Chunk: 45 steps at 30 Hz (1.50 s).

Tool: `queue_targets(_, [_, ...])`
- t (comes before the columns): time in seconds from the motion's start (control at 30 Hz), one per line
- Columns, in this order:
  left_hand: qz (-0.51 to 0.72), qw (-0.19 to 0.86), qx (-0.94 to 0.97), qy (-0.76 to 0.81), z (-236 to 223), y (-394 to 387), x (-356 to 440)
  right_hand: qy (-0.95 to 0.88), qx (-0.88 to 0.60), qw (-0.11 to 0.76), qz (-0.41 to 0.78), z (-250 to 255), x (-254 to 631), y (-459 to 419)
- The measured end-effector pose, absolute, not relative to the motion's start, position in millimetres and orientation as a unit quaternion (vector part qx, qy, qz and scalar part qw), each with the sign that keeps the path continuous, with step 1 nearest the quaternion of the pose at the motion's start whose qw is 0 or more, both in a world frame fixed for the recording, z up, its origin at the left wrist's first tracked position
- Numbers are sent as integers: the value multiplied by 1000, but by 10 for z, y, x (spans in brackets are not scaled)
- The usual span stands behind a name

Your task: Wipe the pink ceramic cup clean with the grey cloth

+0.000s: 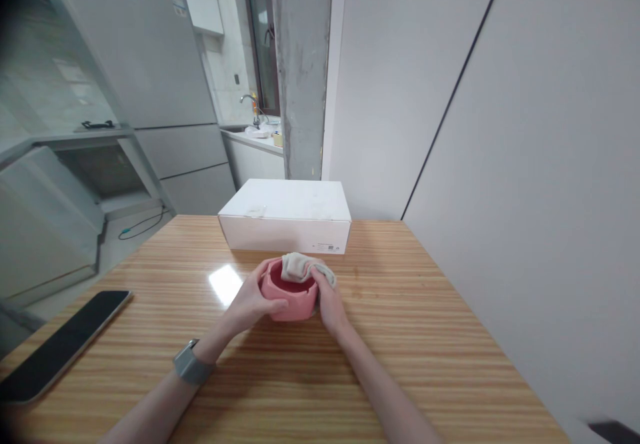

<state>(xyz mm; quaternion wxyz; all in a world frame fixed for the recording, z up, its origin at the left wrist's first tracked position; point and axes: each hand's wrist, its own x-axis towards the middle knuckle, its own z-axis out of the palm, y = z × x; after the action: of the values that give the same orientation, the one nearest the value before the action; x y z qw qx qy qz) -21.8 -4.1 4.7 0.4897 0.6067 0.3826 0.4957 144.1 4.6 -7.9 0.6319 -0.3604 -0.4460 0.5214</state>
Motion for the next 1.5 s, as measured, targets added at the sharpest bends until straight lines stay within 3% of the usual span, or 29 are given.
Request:
queue_targets(0.2, [576,307,594,471,16,-131,-68,-403,-363,687,484,-126,1258,-51])
queue_targets(0.3, [576,305,589,479,-29,-117,-40,-369,-364,700,492,-140,1263,-47])
queue_targets(0.4, [569,355,548,500,-35,-54,-95,-275,-328,698,574,-94,1330,-10])
queue_targets(0.53, [609,420,475,476,22,-28,-174,-128,-283,644,700,0,1361,-4])
queue_targets(0.73, [633,352,581,371,84,-164,-85,-153,-172,510,829,87,1254,-157])
queue_targets(0.87, [579,359,624,384,78,-167,-31,-152,-146,518,829,110,1309,-168])
queue_targets(1.07, [597,297,593,452,46,-58,-107,-140,-215,533,807,112,1363,-91])
queue_targets(1.33, [626,302,513,503,21,-12,-235,-297,-315,545,718,218,1654,-95])
queue_targets(1.5, [640,346,441,526,4,44,-269,-372,-442,463,672,206,2387,-313])
